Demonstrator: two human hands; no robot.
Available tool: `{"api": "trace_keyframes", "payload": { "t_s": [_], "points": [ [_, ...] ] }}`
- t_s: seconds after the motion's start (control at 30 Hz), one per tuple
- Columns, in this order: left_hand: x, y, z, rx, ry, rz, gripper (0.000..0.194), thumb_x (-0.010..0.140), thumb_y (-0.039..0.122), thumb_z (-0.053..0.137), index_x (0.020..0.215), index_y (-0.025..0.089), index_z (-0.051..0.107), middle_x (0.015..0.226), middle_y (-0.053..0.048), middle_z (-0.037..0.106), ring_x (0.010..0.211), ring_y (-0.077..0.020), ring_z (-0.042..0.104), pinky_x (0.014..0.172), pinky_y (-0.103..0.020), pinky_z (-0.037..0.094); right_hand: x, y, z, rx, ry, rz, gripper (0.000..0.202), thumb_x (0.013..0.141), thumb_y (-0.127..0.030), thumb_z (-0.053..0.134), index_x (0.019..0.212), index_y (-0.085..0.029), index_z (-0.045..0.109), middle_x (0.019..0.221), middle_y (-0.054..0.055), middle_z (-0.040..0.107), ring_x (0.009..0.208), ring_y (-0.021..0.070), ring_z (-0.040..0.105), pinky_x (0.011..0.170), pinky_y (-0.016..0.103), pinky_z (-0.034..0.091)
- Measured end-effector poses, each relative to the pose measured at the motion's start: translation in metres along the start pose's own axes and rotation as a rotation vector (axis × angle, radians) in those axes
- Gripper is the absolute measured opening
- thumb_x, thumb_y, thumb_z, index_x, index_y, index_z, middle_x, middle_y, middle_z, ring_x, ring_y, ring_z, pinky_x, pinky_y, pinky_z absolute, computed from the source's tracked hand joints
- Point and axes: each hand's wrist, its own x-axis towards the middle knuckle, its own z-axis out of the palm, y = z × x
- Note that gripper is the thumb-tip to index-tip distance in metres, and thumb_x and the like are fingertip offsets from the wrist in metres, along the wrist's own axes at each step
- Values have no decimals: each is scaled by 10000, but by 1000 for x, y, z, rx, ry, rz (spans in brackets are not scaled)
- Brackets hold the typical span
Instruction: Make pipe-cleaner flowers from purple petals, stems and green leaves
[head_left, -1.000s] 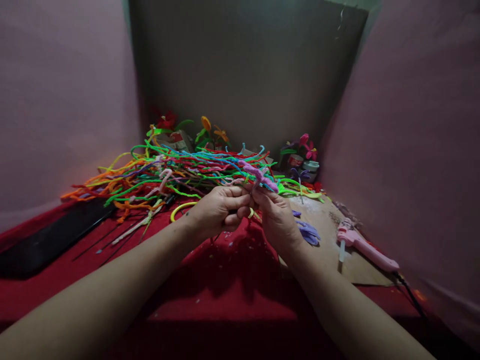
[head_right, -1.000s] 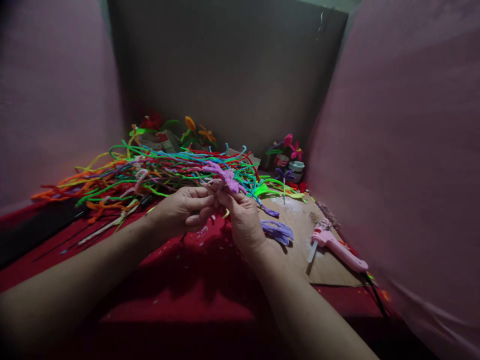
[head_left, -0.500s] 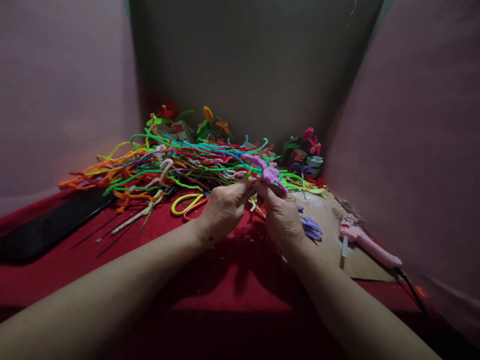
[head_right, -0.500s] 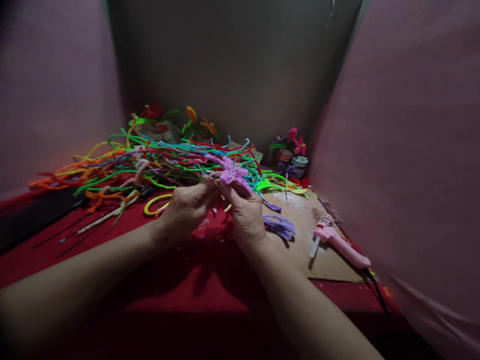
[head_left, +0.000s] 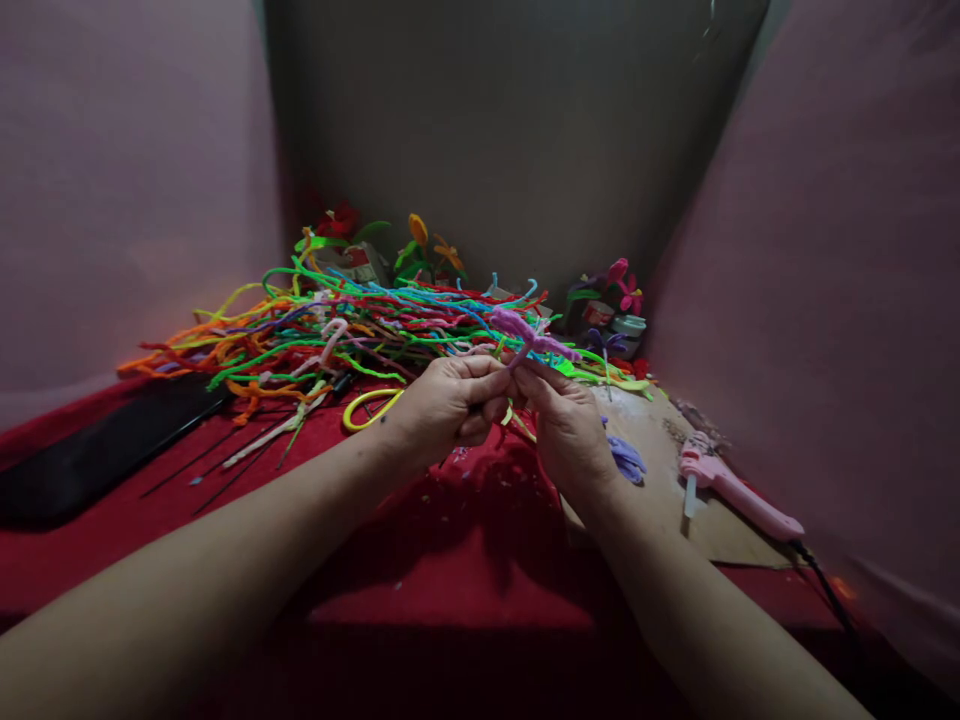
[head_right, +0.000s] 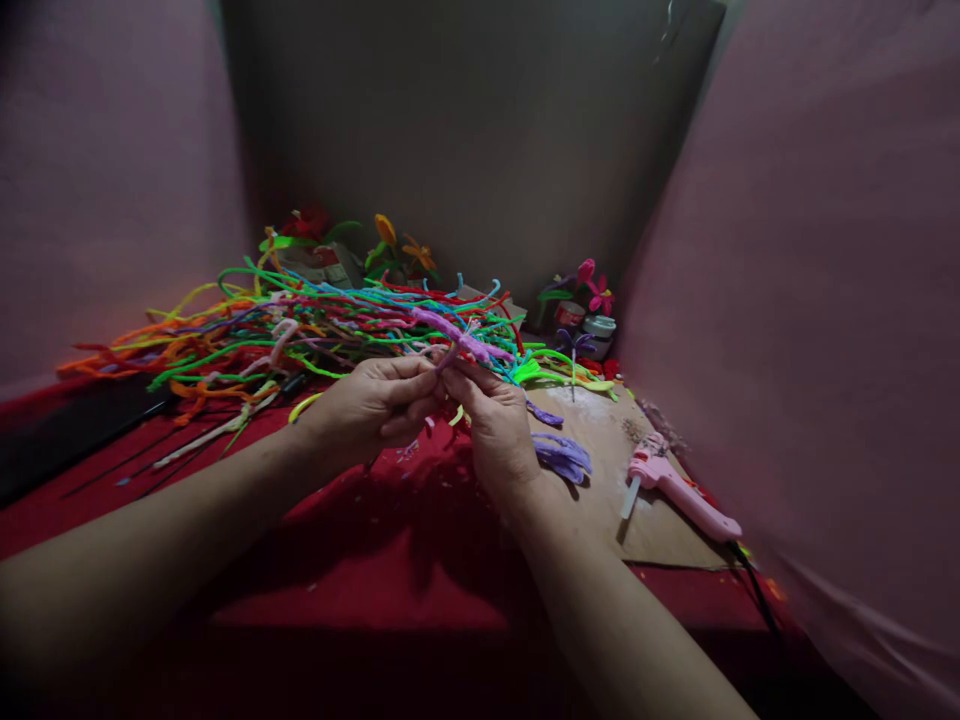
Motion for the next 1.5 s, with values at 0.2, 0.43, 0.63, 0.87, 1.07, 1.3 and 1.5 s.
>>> {"api": "trace_keyframes", "payload": {
  "t_s": [0.2, 0.43, 0.63, 0.87, 1.07, 1.3, 1.5],
  "points": [
    [1, 0, -8, -178, -114, -116, 54, 779, 155, 540, 744, 132, 574, 476, 70, 429, 284, 14, 194, 295, -117, 193, 2, 2, -4, 87, -30, 15, 116, 668, -227, 706, 780, -245, 728, 771, -11, 708, 783, 155, 615, 788, 334, 471],
    [1, 0, -4, 307, 22, -17, 193, 795, 322, 550, 758, 134, 575, 545, 28, 525, 326, -25, 369, 323, -154, 253, -1, 3, -1, 79, -22, 58, 104, 703, -229, 654, 787, -214, 714, 725, -7, 689, 717, 158, 612, 715, 316, 486],
    [-1, -17, 2, 1096, 308, 632, 122, 816, 230, 489, 831, 156, 585, 746, -31, 616, 652, -119, 569, 627, -236, 435, -6, 1, 6, -62, 143, -80, 85, 702, -194, 654, 769, -202, 707, 724, -20, 676, 699, 128, 579, 683, 264, 470],
    [1, -14, 5, 707, 306, 413, 152, 811, 251, 504, 720, 156, 580, 636, 12, 556, 519, -70, 480, 491, -182, 387, -8, 0, 6, -67, 86, 28, 124, 749, -283, 620, 762, -191, 702, 689, -13, 660, 601, 105, 547, 615, 250, 449],
    [-3, -1, 11, 205, 184, 64, 172, 761, 274, 586, 666, 141, 532, 485, 56, 444, 342, -14, 311, 343, -142, 200, -5, 5, 4, 33, 33, -3, 109, 751, -223, 614, 812, -222, 705, 860, 9, 696, 771, 148, 612, 736, 292, 475],
    [0, 0, -3, 88, -34, -6, 194, 779, 308, 581, 687, 142, 542, 500, 56, 452, 315, -2, 266, 324, -150, 174, -3, 7, 2, 7, 20, 24, 125, 739, -275, 626, 825, -231, 707, 754, -2, 687, 775, 161, 616, 795, 338, 465],
    [-2, -8, 9, 624, 201, 311, 93, 776, 230, 567, 742, 152, 605, 526, 35, 504, 414, -52, 423, 409, -173, 332, -4, 4, 1, 3, 94, 5, 99, 735, -263, 631, 779, -217, 707, 721, -5, 670, 720, 150, 594, 724, 314, 470]
  ]
}}
